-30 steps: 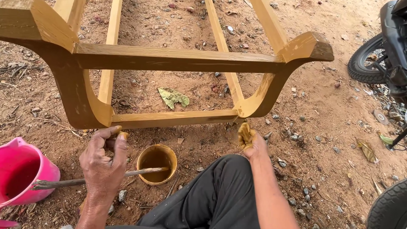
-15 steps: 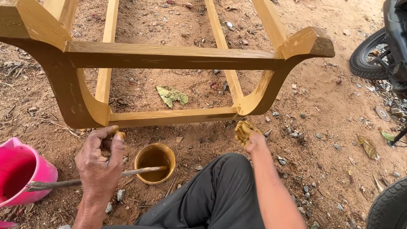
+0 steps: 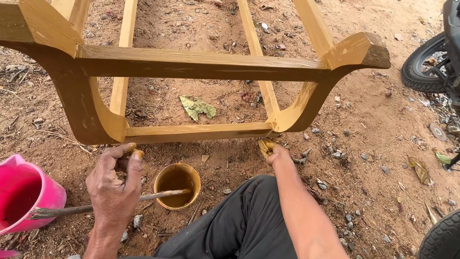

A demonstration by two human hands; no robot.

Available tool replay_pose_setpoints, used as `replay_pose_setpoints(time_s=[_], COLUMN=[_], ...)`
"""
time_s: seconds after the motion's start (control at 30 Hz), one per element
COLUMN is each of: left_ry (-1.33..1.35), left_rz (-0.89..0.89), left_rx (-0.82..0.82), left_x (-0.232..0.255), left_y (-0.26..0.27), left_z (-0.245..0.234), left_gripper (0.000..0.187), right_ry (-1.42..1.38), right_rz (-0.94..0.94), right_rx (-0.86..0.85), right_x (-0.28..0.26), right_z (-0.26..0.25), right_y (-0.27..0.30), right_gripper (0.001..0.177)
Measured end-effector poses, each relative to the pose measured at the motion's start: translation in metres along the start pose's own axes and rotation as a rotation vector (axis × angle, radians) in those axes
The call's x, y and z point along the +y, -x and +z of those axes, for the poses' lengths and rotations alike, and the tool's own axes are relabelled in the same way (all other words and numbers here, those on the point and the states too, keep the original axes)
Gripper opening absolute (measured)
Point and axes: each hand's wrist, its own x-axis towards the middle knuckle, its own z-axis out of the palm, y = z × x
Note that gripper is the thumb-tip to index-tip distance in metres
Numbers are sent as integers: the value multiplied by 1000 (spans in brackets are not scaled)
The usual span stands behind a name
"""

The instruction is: Applying stain to a wooden furniture frame using a cloth and a wooden stick.

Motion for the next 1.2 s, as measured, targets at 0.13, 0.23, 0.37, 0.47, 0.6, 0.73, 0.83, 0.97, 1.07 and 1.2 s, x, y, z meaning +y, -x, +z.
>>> replay_pose_setpoints(time_s=[0.13,0.23,0.37,0.47,0.6,0.73,0.83,0.97,1.07,1.2], left_ry=[3,4,-8,-16,-36,-70,-58,-53,-38,-12], left_rz=[16,10,13,-10,-21,-22,8,-1,-21,-12], left_rx=[-10,-17,-18,-19,-22,-10,-22,-15,-2,8], left_x=[3,5,5,5,1,-2,-2,0,-4,-6], left_y=[0,-1,-1,-1,-1,-2,-2,-3,-3,-2], left_z=[-1,0,1,1,3,5,7,5,5,2], left_gripper=[18,18,18,18,19,20,20,20,19,21], right_ry=[-39,-59,-65,-143,-252,-331,-395,-346,-310,-315], right_rz=[-75,-105,-175,-171,-201,-232,-223,-325,-383,-435], right_rx=[-44,114,225,230,243,241,205,318,391,398], right_x=[4,6,8,13,20,18,18,21,21,20], right_z=[26,38,41,47,68,86,93,115,129,136], right_y=[58,73,58,55,82,93,98,131,158,170], right_gripper=[24,17,16,17,17,19,18,17,16,10])
